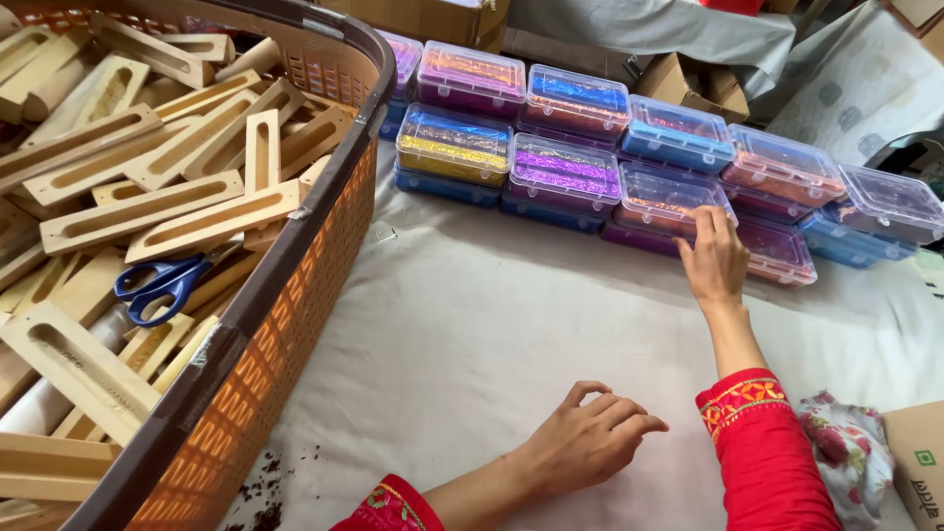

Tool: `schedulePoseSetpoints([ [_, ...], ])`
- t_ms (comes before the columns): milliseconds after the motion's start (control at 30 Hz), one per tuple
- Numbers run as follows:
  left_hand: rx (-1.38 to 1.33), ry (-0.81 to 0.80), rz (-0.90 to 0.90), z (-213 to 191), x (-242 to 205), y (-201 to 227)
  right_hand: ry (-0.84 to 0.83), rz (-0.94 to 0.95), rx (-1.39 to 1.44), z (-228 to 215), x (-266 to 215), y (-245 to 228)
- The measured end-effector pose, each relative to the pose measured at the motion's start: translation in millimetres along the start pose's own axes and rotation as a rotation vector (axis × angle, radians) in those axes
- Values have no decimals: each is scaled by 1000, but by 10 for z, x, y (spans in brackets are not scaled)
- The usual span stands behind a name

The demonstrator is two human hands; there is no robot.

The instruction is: The person is cleaning and inspecting small wooden rollers or components using a cloth, then organizing them.

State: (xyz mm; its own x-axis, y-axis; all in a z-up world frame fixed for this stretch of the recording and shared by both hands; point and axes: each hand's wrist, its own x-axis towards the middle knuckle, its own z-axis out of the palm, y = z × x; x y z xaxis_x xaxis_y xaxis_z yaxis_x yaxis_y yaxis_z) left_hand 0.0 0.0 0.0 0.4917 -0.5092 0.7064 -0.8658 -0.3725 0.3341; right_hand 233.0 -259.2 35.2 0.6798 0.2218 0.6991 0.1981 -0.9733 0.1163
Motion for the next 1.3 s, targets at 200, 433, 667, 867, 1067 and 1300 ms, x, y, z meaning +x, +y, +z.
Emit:
schedulePoseSetpoints([
  [200, 25, -11, 4, -5, 9, 3, 18, 0, 70, 71, -44, 17],
  [433, 36, -49, -6, 11, 12, 0, 43, 88, 170, 127, -118, -58],
  [667, 8, -38, -10, -59, 26, -18, 4, 50, 169, -69, -313, -704],
  [867, -25, 47, 49, -52, -25, -33, -301, -446, -80, -454, -1125, -1045],
  [1067, 38, 90, 208, -45, -45, -11, -424, -439, 221, -990, -1612, -1206],
  [1300, 564, 118, 1073, -436, -92, 536, -527, -199, 443, -945, -1607, -1256],
])
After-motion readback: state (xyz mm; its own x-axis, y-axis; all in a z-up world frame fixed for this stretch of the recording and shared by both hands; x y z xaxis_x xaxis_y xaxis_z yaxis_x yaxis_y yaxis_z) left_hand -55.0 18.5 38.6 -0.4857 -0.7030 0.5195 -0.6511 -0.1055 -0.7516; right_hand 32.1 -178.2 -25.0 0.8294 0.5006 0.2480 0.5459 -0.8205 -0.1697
